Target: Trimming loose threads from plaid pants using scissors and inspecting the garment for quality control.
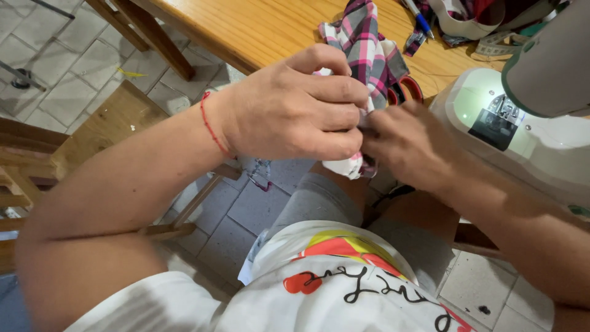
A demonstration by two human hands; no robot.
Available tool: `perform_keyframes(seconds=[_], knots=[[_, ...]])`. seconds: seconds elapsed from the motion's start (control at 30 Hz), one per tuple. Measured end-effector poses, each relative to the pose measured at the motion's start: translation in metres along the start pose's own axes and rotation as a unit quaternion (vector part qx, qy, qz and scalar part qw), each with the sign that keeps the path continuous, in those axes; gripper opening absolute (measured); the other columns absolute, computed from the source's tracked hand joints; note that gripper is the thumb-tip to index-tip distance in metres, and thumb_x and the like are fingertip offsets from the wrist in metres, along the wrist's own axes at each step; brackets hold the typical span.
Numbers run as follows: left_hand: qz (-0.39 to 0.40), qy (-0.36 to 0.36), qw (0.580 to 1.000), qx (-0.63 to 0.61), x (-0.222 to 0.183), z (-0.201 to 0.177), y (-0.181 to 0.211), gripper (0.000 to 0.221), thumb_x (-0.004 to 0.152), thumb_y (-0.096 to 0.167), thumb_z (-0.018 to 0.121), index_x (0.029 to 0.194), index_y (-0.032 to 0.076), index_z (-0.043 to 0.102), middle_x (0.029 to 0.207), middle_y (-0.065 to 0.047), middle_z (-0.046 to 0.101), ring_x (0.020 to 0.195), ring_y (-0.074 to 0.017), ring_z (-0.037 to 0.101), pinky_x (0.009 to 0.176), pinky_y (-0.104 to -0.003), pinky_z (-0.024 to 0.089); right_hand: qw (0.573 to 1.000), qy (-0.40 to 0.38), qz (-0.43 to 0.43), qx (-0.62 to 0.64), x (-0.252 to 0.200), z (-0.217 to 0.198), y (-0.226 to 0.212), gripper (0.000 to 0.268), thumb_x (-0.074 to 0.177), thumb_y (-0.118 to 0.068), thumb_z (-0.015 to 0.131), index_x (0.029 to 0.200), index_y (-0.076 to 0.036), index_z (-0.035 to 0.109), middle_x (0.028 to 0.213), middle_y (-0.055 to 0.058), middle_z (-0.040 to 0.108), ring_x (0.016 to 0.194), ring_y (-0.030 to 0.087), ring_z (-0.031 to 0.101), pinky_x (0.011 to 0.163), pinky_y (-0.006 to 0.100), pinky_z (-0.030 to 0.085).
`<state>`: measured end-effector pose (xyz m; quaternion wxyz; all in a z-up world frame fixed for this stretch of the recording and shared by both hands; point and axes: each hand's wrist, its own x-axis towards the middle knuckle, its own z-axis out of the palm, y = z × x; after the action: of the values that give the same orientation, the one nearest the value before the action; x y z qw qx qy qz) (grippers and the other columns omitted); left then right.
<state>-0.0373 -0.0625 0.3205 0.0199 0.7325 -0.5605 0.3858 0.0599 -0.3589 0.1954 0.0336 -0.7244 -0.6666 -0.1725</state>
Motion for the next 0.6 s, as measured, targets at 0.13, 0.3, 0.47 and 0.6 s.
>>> perform_keyframes(seconds=[0.13, 0.3, 0.47, 0.6], knots=[[-0.028, -0.078, 0.995, -0.062, -0.018, -0.006, 0.001, 0.036, 0.138, 0.012, 0.056, 0.104, 0.015, 0.068, 0.105, 0.000, 0.074, 0.138, -0.0254, 0.072, 0.126, -0.045, 0.046, 0.981, 0.091, 0.094, 0.140, -0.012, -0.025, 0.006, 0.020, 0.094, -0.007, 0.102, 0.104, -0.002, 0.085, 0.127, 0.022, 0.072, 0.111, 0.039, 0.067, 0.099, 0.051, 0.053], [-0.009, -0.297, 0.948, 0.113, -0.060, -0.005, -0.005, 0.032, 0.112, 0.011, 0.078, 0.086, 0.030, 0.074, 0.117, 0.019, 0.081, 0.174, -0.0129, 0.052, 0.140, -0.051, 0.029, 0.983, 0.023, 0.167, 0.080, -0.021, -0.095, -0.004, 0.041, 0.090, 0.013, 0.068, 0.122, 0.001, 0.089, 0.140, 0.023, 0.068, 0.124, 0.046, 0.071, 0.107, 0.057, 0.065], [0.035, -0.331, 0.922, 0.197, -0.056, 0.005, -0.002, 0.032, 0.119, 0.019, 0.063, 0.089, 0.030, 0.068, 0.101, 0.017, 0.065, 0.141, -0.0065, 0.054, 0.129, -0.041, 0.038, 0.959, -0.070, 0.232, 0.145, -0.030, -0.072, 0.013, 0.032, 0.109, -0.029, 0.086, 0.124, -0.001, 0.085, 0.140, 0.018, 0.068, 0.123, 0.039, 0.071, 0.106, 0.055, 0.060], [0.015, -0.293, 0.941, 0.166, -0.050, 0.003, -0.008, 0.036, 0.126, 0.032, 0.068, 0.090, 0.038, 0.071, 0.092, 0.018, 0.060, 0.121, -0.0150, 0.057, 0.112, -0.038, 0.047, 0.974, 0.026, 0.191, 0.116, -0.034, -0.071, 0.015, 0.013, 0.113, -0.014, 0.091, 0.111, 0.000, 0.090, 0.133, 0.022, 0.071, 0.118, 0.040, 0.071, 0.102, 0.053, 0.061]])
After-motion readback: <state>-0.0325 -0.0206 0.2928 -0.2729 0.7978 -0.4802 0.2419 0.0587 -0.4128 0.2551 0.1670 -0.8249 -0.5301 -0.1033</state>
